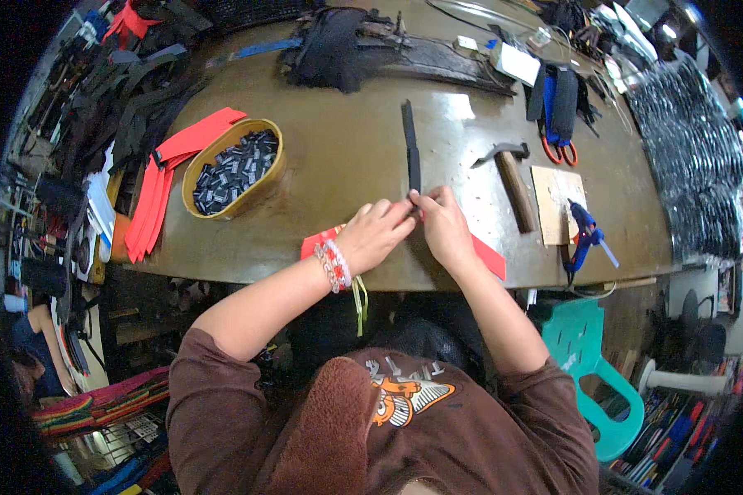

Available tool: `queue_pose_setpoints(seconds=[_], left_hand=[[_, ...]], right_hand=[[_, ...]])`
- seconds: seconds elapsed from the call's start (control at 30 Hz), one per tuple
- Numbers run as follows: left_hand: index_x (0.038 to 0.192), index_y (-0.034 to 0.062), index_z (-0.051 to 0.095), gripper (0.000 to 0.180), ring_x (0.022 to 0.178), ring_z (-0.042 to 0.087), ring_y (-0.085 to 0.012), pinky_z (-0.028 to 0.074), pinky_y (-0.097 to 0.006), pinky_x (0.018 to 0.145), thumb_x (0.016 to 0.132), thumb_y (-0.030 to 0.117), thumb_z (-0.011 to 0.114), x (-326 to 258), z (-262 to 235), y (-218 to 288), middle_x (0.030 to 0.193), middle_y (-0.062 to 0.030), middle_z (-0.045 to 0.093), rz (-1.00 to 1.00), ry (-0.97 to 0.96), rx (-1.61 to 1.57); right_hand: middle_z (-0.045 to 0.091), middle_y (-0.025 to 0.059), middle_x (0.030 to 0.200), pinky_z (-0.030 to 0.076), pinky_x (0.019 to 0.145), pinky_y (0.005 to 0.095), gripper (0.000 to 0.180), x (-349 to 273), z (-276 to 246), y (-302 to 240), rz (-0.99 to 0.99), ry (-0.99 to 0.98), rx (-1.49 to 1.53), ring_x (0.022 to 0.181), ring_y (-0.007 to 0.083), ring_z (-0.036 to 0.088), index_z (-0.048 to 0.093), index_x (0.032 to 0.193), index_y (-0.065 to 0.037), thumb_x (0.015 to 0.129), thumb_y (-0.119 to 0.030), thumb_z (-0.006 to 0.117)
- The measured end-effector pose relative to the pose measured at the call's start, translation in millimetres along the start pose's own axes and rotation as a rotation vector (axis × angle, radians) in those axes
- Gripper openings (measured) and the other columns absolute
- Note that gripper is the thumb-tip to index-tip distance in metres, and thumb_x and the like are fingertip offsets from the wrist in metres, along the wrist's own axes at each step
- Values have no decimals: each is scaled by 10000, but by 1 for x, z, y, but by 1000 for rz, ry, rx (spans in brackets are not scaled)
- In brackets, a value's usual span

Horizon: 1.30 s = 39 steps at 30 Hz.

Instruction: The person assembles red and black fabric straps by attaching small metal buckles using a hot glue gun. They repeatedly pick up straps, apply glue, attach buckles, and bundle the finished straps with a yellow string.

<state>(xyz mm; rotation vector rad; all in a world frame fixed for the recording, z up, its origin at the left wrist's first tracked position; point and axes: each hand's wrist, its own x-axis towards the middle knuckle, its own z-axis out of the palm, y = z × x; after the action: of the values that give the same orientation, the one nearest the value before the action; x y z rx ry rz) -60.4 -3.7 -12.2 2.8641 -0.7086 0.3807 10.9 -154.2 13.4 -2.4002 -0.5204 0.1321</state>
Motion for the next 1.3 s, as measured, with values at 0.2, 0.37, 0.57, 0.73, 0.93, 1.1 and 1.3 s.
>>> queue_pose_setpoints(seconds=[0.2, 0.37, 0.57, 0.73, 0.93, 1.1, 1.3], left_hand=[[1343, 177, 474, 503, 1155, 464, -342, 403, -511, 932, 865, 307, 560, -21, -8, 59, 1339, -188, 431, -387, -74, 97], [1408, 473, 310, 809, 1362, 56, -547, 61, -728, 1026, 690, 697, 609, -29, -6, 94, 1515, -260, 103, -290, -215, -101], [1405, 484, 305, 871, 1364, 85, -538, 84, -730, 1024, 639, 679, 671, -26, 0, 91, 1502, -288, 102, -273, -213, -81], [1397, 486, 319, 916, 1368, 123, -512, 132, -697, 1045, 611, 501, 790, -23, -6, 95, 1498, -281, 122, -280, -202, -10], [1381, 477, 349, 852, 1382, 121, -486, 129, -686, 1055, 650, 426, 783, -27, 7, 92, 1497, -280, 133, -318, -190, -79], [1196, 243, 567, 430, 1268, 355, -404, 281, -590, 1010, 783, 299, 671, -32, 5, 105, 1343, -212, 394, -238, 16, -100], [930, 49, 599, 79, 864, 607, -246, 501, -364, 733, 897, 98, 547, 9, -34, 49, 910, -106, 605, -488, 239, -822]], right_hand=[[590, 179, 1066, 428, 901, 424, 331, 22, -62, 72, -291, 451, -323, 1023, 352, 525, 649, 1113, -95, 799, -199, 660], [574, 216, 994, 458, 787, 470, 544, -3, -80, 112, 60, 334, -716, 921, 390, 582, 393, 1403, -292, 887, -244, 558], [538, 212, 1272, 467, 906, 389, 532, -81, -80, 22, -87, 339, 1, 1130, 293, 586, 392, 1417, -194, 914, -64, 508], [591, 184, 1187, 509, 784, 461, 548, -130, -58, 26, 85, -150, -88, 948, 410, 610, 344, 1434, -198, 920, -131, 524], [626, 224, 1070, 523, 736, 466, 507, -140, -50, 12, 26, -101, -126, 888, 409, 631, 370, 1412, -304, 934, -219, 517], [580, 217, 1184, 450, 914, 411, 502, -108, -71, 65, 30, 148, 117, 1089, 374, 565, 423, 1391, -274, 915, -168, 542], [517, 73, 859, 446, 725, 391, 562, -72, -69, 149, 3, 556, -712, 837, 251, 532, 513, 1324, -338, 808, -178, 666]])
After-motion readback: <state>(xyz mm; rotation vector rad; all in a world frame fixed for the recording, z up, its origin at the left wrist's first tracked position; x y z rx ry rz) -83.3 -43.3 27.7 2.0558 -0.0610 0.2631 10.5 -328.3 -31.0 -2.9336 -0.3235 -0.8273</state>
